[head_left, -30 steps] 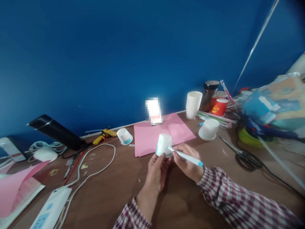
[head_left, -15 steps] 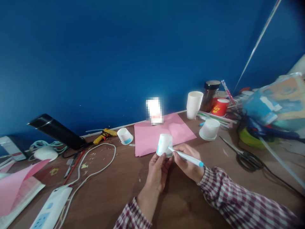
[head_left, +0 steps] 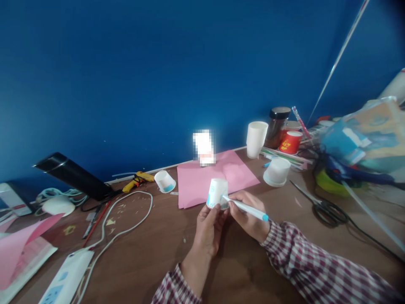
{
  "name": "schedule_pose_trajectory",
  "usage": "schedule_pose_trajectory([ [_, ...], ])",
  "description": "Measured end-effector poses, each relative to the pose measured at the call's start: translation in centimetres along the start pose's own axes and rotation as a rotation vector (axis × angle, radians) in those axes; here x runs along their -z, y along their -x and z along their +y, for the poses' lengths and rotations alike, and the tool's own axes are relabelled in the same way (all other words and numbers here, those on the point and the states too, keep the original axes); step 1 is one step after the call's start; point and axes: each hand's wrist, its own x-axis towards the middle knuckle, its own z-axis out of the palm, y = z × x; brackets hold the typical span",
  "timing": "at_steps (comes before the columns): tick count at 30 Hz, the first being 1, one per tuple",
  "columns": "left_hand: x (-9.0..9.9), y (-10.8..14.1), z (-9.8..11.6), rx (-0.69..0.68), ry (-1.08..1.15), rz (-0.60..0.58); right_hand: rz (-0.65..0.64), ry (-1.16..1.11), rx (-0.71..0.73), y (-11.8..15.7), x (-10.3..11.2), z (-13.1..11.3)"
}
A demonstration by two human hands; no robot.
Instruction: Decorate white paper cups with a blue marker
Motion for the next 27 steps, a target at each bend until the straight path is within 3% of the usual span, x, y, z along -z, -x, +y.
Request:
schedule_pose_trajectory([
  [27,-0.14,0.55,-0.28,-0.017,-0.092,-0.039,0.05,0.04,-0.038,-0.67,0.38,0.02],
])
